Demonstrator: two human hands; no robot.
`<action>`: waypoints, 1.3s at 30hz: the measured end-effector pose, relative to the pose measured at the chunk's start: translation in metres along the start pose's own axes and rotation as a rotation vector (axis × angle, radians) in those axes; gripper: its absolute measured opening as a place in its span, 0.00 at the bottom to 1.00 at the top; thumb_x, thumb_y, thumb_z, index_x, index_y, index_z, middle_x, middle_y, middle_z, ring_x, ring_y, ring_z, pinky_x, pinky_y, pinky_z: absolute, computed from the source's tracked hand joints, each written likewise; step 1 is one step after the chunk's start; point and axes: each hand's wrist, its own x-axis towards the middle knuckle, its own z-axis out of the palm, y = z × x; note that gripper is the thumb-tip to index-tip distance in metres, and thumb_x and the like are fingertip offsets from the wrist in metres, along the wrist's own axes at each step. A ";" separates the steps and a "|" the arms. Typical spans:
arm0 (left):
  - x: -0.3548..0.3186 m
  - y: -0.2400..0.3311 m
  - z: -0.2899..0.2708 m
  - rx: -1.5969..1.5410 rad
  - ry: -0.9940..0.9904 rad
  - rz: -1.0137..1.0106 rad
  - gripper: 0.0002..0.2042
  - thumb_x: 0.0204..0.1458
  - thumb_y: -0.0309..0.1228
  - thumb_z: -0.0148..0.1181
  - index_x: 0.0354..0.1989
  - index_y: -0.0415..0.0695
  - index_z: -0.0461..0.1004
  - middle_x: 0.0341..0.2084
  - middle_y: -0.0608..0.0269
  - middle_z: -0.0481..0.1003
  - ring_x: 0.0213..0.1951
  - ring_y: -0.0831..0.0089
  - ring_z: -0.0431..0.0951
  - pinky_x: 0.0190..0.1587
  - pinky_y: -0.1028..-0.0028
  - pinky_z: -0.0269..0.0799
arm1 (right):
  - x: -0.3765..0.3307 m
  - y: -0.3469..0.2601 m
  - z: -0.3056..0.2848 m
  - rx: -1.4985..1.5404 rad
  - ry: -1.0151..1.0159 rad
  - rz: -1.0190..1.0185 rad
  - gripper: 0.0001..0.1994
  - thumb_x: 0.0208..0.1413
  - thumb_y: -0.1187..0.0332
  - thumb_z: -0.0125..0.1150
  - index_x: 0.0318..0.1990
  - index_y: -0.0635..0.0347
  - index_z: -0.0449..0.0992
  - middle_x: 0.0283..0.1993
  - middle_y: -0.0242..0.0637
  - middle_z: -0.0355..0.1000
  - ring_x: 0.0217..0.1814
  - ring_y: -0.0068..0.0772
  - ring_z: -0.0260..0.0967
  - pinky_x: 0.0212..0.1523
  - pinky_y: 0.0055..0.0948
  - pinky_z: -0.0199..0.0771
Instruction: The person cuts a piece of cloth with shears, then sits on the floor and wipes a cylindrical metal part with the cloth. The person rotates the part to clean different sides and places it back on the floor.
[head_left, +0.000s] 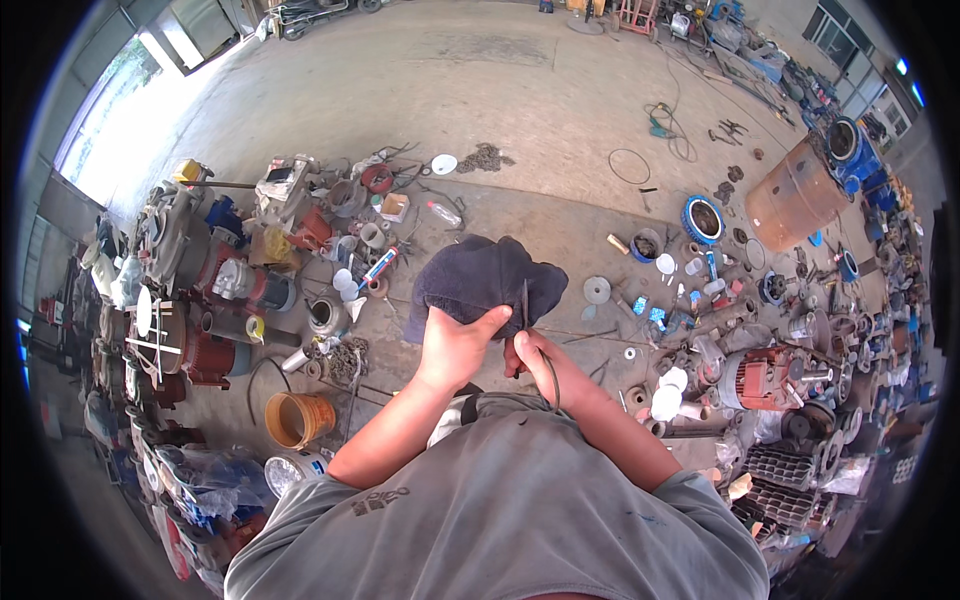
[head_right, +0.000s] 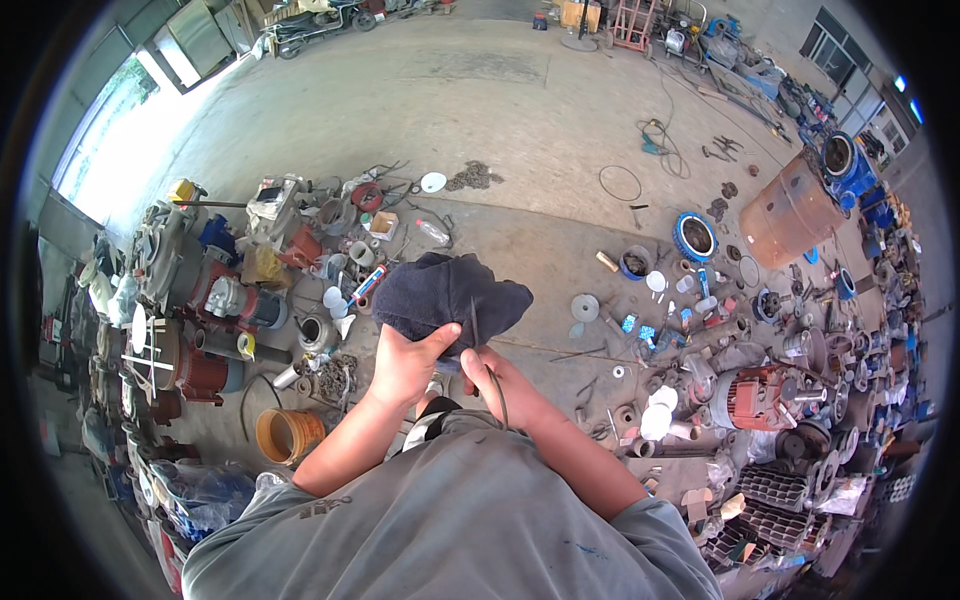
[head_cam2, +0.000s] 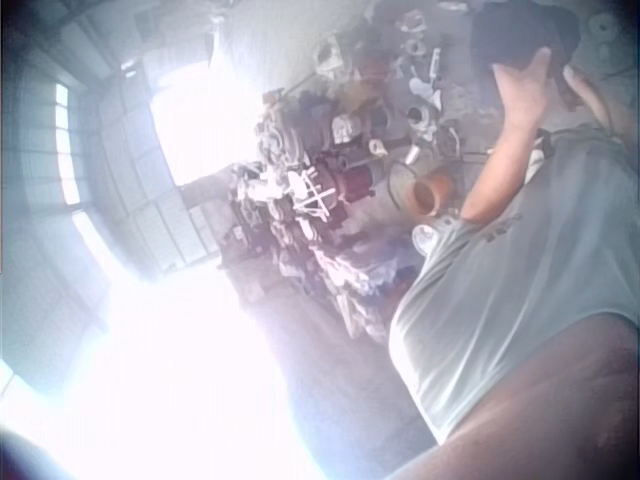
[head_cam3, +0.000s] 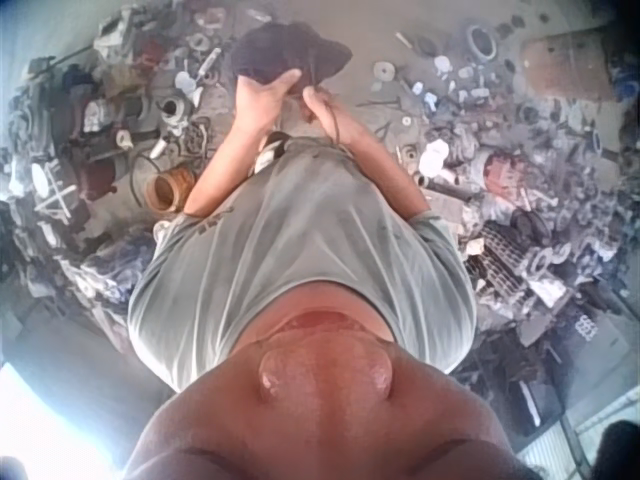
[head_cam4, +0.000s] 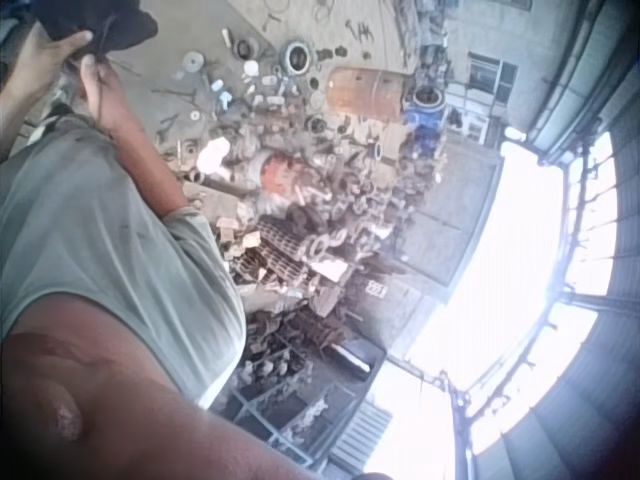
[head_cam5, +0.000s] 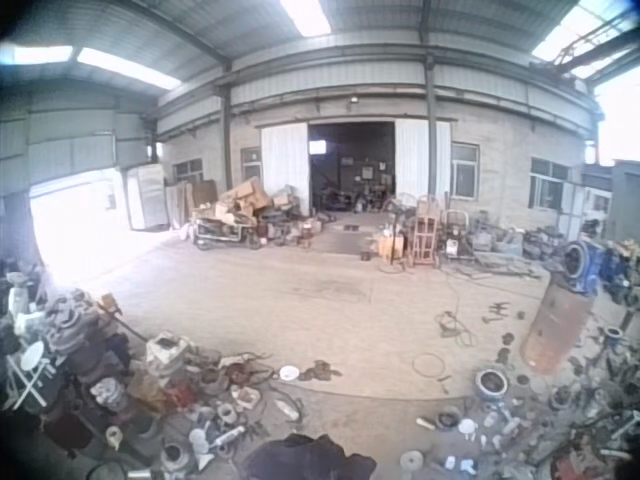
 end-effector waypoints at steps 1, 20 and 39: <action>-0.001 0.000 -0.002 -0.018 -0.003 0.009 0.25 0.57 0.15 0.69 0.63 0.34 0.71 0.54 0.58 0.80 0.54 0.71 0.80 0.59 0.68 0.78 | -0.002 -0.002 0.001 -0.016 -0.006 -0.003 0.31 0.76 0.37 0.40 0.38 0.59 0.70 0.36 0.33 0.69 0.42 0.29 0.71 0.48 0.34 0.74; -0.011 0.003 0.021 -0.154 -0.106 -0.143 0.21 0.62 0.16 0.63 0.64 0.32 0.71 0.55 0.53 0.80 0.54 0.63 0.83 0.57 0.62 0.83 | -0.038 -0.005 0.010 -0.032 0.253 0.018 0.21 0.70 0.50 0.64 0.36 0.61 0.76 0.25 0.25 0.69 0.28 0.18 0.64 0.30 0.29 0.67; -0.018 0.020 0.021 -0.142 -0.159 -0.086 0.21 0.59 0.11 0.62 0.62 0.31 0.73 0.54 0.57 0.80 0.51 0.71 0.81 0.56 0.68 0.81 | -0.035 -0.016 0.018 -0.024 0.209 -0.140 0.24 0.72 0.49 0.61 0.34 0.63 0.77 0.25 0.22 0.66 0.30 0.18 0.60 0.33 0.29 0.66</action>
